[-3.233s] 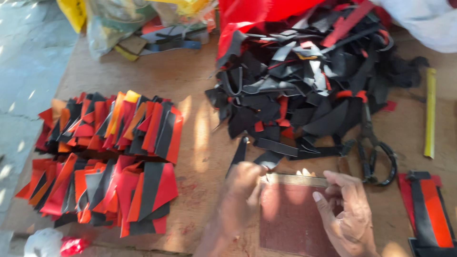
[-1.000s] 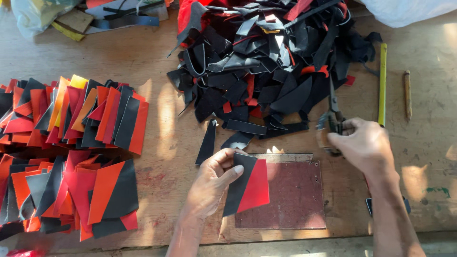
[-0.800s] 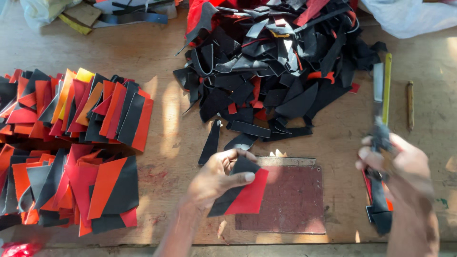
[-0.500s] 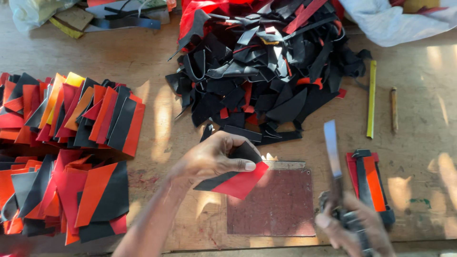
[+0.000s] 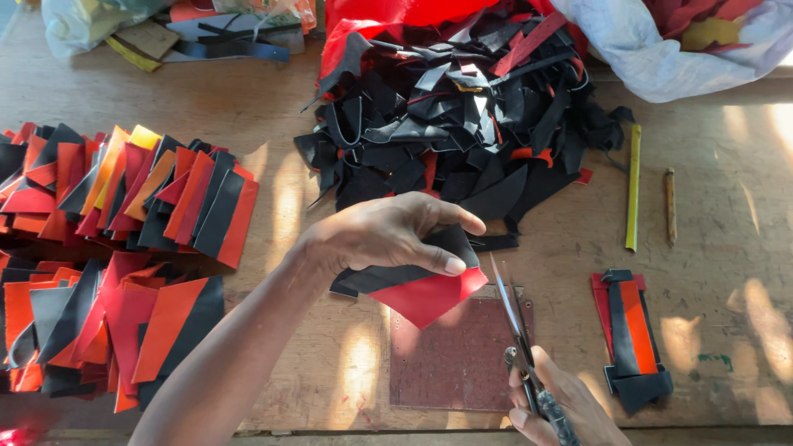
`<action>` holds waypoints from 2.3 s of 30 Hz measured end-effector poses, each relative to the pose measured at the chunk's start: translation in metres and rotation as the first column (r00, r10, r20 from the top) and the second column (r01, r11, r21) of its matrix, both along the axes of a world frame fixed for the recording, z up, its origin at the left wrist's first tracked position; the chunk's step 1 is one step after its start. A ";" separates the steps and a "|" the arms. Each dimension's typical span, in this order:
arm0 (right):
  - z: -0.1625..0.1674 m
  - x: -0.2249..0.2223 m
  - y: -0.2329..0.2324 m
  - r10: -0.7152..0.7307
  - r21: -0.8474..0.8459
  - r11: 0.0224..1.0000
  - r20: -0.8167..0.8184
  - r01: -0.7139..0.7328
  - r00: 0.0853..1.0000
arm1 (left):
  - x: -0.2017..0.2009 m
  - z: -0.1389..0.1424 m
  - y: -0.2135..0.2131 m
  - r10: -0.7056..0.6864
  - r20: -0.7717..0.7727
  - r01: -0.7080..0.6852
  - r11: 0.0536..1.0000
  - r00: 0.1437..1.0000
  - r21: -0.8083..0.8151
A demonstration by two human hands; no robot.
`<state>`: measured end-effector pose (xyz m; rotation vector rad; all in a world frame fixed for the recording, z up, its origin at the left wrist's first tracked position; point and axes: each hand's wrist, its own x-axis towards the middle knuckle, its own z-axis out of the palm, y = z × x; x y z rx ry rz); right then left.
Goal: The person assembles red and black shoe parts on a wooden workbench. They cut, fold, and align pieces using shears and a template, then stack the finished units.
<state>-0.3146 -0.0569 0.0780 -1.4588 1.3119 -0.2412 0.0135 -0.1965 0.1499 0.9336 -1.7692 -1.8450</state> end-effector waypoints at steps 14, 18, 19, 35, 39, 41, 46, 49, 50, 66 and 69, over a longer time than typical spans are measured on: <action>-0.028 0.010 0.000 -0.439 0.365 0.869 0.260 0.334 0.860 | -0.005 -0.011 -0.005 -0.018 0.047 0.013 0.996 0.999 0.092; -0.024 0.012 -0.001 -0.156 0.064 0.987 0.241 0.145 0.958 | -0.005 -0.014 -0.005 -0.003 -0.014 0.004 0.995 1.000 0.101; -0.022 0.013 -0.003 -0.256 0.186 0.958 0.217 0.217 0.942 | -0.005 -0.014 -0.005 0.001 -0.012 0.000 0.994 1.000 0.107; -0.038 0.011 -0.013 -0.770 0.702 0.549 0.214 0.454 0.601 | -0.007 0.004 -0.007 -0.017 -0.051 0.019 0.998 0.999 0.055; -0.042 0.010 -0.015 -0.774 0.708 0.545 0.218 0.449 0.595 | -0.009 0.002 -0.009 -0.016 -0.046 0.018 0.999 0.999 0.048; -0.042 0.010 -0.016 -0.739 0.692 0.576 0.214 0.435 0.639 | -0.010 0.002 -0.011 -0.020 -0.039 0.022 0.998 0.999 0.052; -0.040 0.007 -0.015 -0.281 0.158 0.958 0.331 0.241 0.901 | -0.010 0.000 -0.012 -0.016 0.001 0.016 0.999 1.000 0.043; -0.038 0.008 -0.016 -0.499 0.463 0.819 0.285 0.338 0.818 | -0.010 0.000 -0.012 0.001 0.047 -0.003 1.000 0.999 0.028; -0.036 0.008 -0.015 -0.343 0.260 0.924 0.237 0.281 0.909 | -0.009 0.001 -0.012 0.007 0.059 -0.008 1.000 0.998 0.020; -0.058 -0.001 -0.005 -0.227 0.093 0.973 0.270 0.210 0.936 | -0.009 -0.002 -0.009 -0.036 -0.050 0.038 0.998 0.998 0.046; -0.045 0.008 -0.007 -0.215 0.074 0.976 0.179 0.205 0.960 | -0.010 -0.003 -0.008 -0.050 -0.083 0.054 0.998 0.995 0.045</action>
